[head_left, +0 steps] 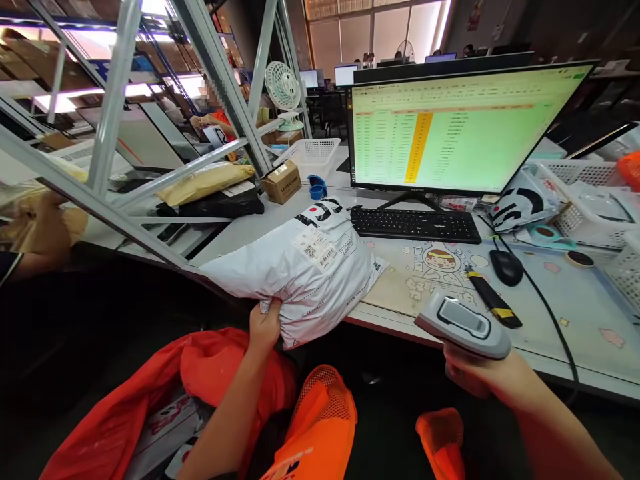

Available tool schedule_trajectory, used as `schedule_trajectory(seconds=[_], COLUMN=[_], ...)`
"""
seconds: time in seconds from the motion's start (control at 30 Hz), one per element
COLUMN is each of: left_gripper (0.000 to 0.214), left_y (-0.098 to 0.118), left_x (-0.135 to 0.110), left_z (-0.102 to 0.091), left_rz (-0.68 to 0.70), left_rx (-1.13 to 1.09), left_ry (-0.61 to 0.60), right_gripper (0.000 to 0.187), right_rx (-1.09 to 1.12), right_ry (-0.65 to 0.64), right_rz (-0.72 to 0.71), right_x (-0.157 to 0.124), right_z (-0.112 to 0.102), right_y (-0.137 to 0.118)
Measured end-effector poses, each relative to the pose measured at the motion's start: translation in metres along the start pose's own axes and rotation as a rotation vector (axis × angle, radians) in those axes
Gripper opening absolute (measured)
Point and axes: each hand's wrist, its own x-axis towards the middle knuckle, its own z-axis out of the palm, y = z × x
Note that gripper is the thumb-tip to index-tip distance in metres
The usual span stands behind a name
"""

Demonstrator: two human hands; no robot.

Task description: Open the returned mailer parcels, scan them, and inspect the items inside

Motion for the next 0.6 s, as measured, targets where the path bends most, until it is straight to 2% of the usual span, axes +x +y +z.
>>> schedule_trajectory(seconds=[0.1, 0.17, 0.27, 0.33, 0.4, 0.47, 0.53, 0.6], left_gripper=[0.032, 0.030, 0.032, 0.034, 0.033, 0.029, 0.028, 0.028], left_y=[-0.003, -0.003, -0.004, -0.004, -0.006, -0.010, -0.020, -0.037], left_x=[-0.006, -0.008, -0.008, -0.007, -0.006, -0.003, 0.002, 0.010], left_z=[-0.005, -0.006, -0.006, -0.007, -0.009, -0.011, -0.012, -0.013], left_rz=[0.041, 0.066, 0.086, 0.091, 0.098, 0.106, 0.112, 0.140], left_rx=[0.011, 0.014, 0.024, 0.033, 0.040, 0.044, 0.060, 0.123], left_ry=[-0.015, -0.027, -0.042, -0.046, -0.045, -0.041, -0.027, -0.018], right_gripper=[0.069, 0.064, 0.050, 0.053, 0.053, 0.046, 0.046, 0.056], right_rx=[-0.038, -0.080, -0.152, -0.165, -0.148, -0.145, -0.190, -0.268], right_ry=[-0.083, -0.124, -0.132, -0.120, -0.047, 0.057, 0.206, 0.458], right_rz=[0.025, -0.004, -0.090, -0.144, -0.124, -0.067, -0.040, -0.002], right_x=[0.014, 0.025, 0.034, 0.033, 0.027, 0.022, 0.021, 0.025], right_z=[0.001, 0.003, 0.010, 0.012, 0.008, -0.008, -0.038, -0.081], right_y=[-0.014, -0.023, -0.031, -0.029, -0.022, -0.012, -0.002, 0.008])
